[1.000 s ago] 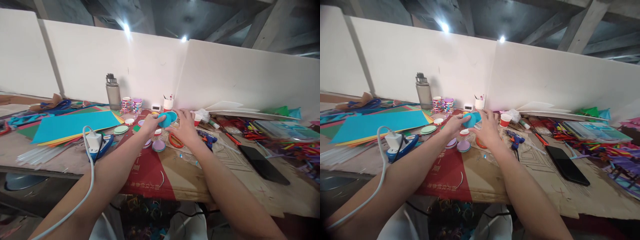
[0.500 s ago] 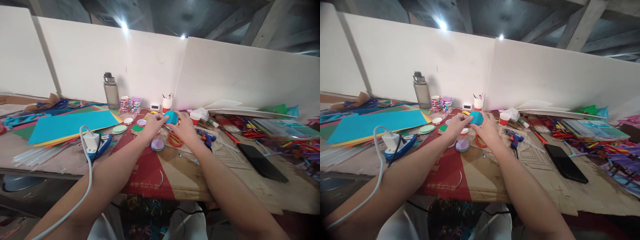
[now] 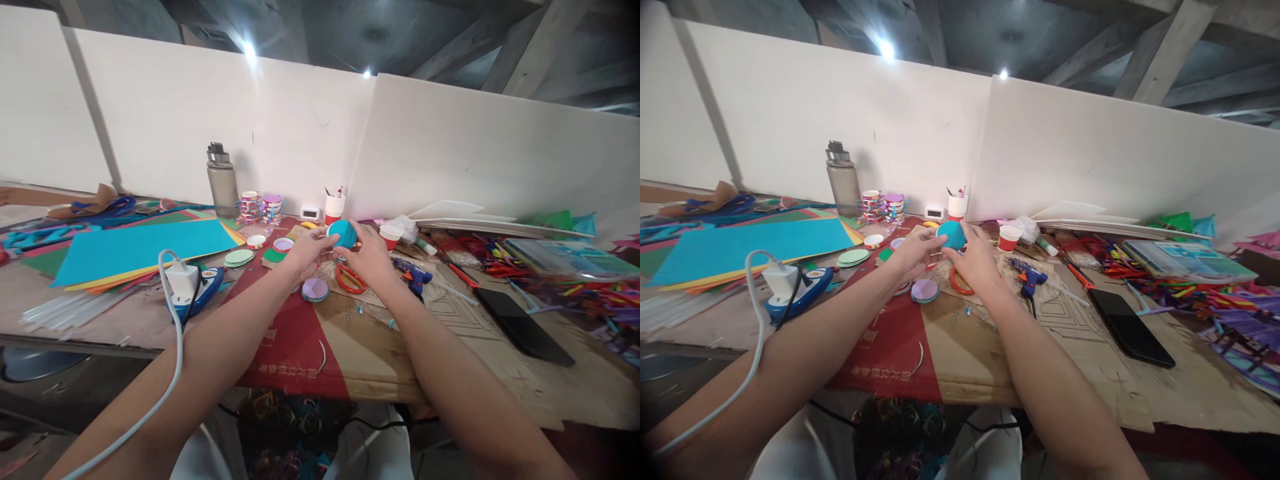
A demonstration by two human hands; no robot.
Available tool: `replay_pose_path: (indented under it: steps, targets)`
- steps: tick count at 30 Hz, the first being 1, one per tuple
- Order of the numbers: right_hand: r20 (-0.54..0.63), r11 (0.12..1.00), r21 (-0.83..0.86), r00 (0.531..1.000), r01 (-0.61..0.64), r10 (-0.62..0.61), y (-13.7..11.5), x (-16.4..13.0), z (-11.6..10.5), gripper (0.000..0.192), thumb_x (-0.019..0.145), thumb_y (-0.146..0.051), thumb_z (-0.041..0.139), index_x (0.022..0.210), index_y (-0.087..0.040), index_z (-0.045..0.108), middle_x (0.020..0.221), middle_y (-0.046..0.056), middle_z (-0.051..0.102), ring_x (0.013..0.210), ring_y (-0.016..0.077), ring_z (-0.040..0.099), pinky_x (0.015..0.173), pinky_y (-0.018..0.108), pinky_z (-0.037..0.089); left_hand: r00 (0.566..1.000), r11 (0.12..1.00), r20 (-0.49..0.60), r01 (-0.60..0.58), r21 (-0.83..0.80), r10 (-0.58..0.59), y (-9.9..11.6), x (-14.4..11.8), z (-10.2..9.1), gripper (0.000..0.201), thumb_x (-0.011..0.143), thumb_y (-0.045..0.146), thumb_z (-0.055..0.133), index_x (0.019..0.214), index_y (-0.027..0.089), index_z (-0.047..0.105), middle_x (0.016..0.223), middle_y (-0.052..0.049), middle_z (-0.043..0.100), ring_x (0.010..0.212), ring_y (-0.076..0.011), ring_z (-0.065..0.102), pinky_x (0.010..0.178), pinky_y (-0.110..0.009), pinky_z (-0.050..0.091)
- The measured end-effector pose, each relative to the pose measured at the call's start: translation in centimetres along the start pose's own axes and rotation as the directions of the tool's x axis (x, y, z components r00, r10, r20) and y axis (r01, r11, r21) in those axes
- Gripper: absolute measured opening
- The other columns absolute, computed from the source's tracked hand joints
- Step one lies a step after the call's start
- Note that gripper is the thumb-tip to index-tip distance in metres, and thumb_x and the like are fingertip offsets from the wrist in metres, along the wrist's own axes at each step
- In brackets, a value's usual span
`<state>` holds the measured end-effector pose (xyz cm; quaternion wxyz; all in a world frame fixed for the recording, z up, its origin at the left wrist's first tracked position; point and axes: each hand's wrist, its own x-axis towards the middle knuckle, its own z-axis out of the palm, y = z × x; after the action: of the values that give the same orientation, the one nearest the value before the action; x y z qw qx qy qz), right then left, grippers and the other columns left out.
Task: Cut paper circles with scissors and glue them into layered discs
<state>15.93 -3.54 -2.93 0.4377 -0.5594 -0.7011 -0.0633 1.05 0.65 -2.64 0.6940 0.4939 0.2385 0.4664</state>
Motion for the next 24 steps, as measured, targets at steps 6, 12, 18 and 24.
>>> replay_pose_path:
  steps: [6, 12, 18, 24]
  targets:
    - [-0.008, 1.000, 0.014, 1.000, -0.005, 0.005, -0.04, -0.15, 0.07, 0.066, 0.076, -0.029, 0.075, 0.137, -0.019, 0.052, 0.129, 0.015, 0.058, 0.120, 0.0298, 0.053, 0.099, 0.044, 0.046, 0.996, 0.994, 0.012, -0.092, 0.056, 0.091, -0.21, 0.08, -0.01, 0.043, 0.056, 0.035, 0.088, 0.084, 0.012, 0.065, 0.077, -0.004, 0.069, 0.069, -0.0123, 0.063, 0.069, -0.028, 0.053]
    - [-0.051, 0.997, 0.074, 0.999, 0.022, -0.018, 0.19, -0.19, 0.14, 0.067, 0.075, -0.030, 0.075, 0.137, -0.022, 0.051, 0.122, 0.013, 0.058, 0.112, 0.0287, 0.057, 0.093, 0.046, 0.051, 0.987, 0.986, 0.014, -0.162, 0.036, 0.162, -0.58, 0.46, -0.30, 0.044, 0.054, 0.036, 0.089, 0.082, 0.011, 0.066, 0.074, -0.004, 0.069, 0.068, -0.0132, 0.064, 0.071, -0.030, 0.054]
    - [-0.076, 0.998, 0.014, 0.995, 0.067, -0.066, 0.40, -0.07, -0.31, 0.063, 0.072, -0.035, 0.078, 0.130, -0.020, 0.058, 0.122, 0.013, 0.058, 0.113, 0.0293, 0.055, 0.097, 0.047, 0.048, 0.985, 0.986, 0.030, -0.168, 0.015, 0.167, -0.50, 0.49, -0.28, 0.046, 0.054, 0.037, 0.089, 0.086, 0.011, 0.069, 0.075, -0.004, 0.070, 0.066, -0.0123, 0.063, 0.071, -0.029, 0.054]
    - [-0.079, 0.984, 0.181, 0.997, 0.006, 0.008, 0.32, 0.20, -0.36, 0.058, 0.074, -0.038, 0.074, 0.128, -0.022, 0.059, 0.122, 0.012, 0.061, 0.108, 0.0255, 0.059, 0.092, 0.042, 0.051, 0.990, 0.990, 0.023, -0.142, 0.004, 0.141, -0.15, 0.30, -0.26, 0.047, 0.050, 0.039, 0.090, 0.083, 0.011, 0.070, 0.075, -0.004, 0.071, 0.066, -0.0121, 0.064, 0.068, -0.026, 0.055]
